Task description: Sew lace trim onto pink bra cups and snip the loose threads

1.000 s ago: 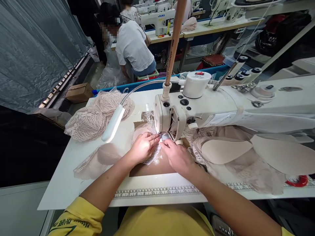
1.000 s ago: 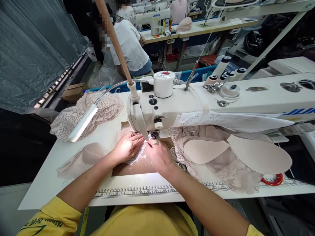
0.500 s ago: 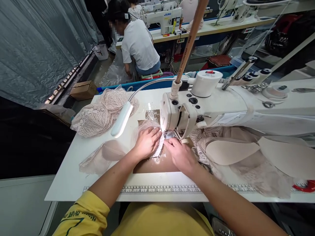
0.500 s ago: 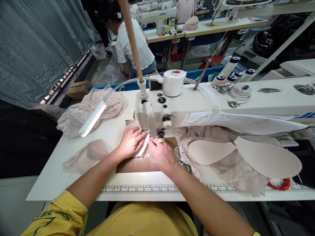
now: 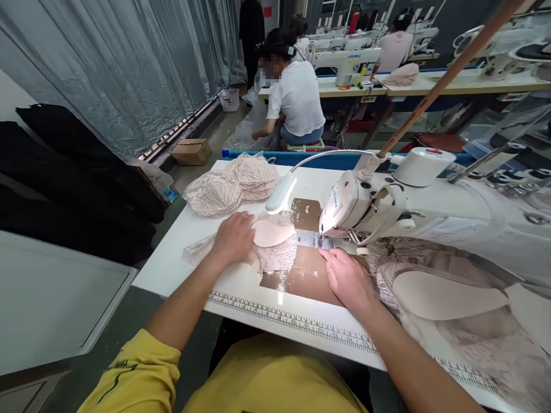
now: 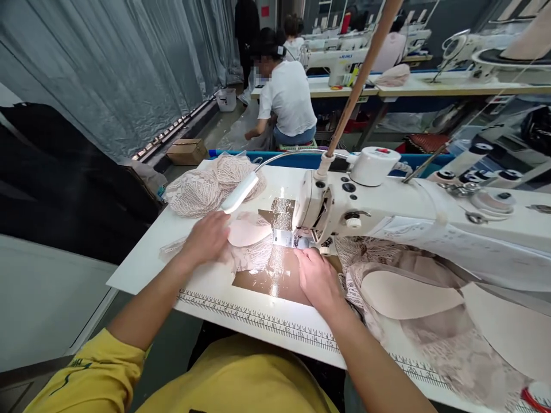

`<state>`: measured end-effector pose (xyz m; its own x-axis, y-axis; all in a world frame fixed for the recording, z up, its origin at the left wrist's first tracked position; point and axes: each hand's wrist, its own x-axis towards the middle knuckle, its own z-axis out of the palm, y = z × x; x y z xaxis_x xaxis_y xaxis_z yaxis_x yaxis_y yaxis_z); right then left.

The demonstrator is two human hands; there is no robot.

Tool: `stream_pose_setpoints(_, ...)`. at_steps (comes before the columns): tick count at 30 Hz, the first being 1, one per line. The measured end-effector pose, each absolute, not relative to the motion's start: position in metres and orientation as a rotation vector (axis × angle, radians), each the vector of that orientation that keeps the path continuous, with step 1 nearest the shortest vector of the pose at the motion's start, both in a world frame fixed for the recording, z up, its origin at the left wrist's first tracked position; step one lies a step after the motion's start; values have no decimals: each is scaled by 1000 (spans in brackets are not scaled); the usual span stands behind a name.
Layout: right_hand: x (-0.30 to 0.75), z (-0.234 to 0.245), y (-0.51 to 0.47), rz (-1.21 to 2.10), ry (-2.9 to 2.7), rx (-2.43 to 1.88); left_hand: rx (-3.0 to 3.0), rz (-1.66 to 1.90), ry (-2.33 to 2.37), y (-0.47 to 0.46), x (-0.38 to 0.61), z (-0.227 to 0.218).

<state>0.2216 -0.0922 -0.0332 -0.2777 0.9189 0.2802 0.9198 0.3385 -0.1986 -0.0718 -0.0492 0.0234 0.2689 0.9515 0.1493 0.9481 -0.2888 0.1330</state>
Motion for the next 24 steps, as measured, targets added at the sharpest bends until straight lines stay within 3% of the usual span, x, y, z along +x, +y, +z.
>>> stream_pose_setpoints(5,223,-15,-98,518,-2047,-1430,2165,350,2224,-88,-135,-1)
stream_pose_setpoints(10,216,9,-122,1338,-1804,-1297,1691,1079,1754,-139,-130,2)
stream_pose_setpoints(13,196,14,-136,1640,-1635,-1167,1450,1280,1458,-155,-103,13)
stream_pose_setpoints(17,164,14,-151,1672,-1330,-1000,1347,1305,1197,-161,-58,18)
stream_pose_setpoints(24,153,16,-178,1305,-1093,-1073,1746,1115,1067,-147,0,16)
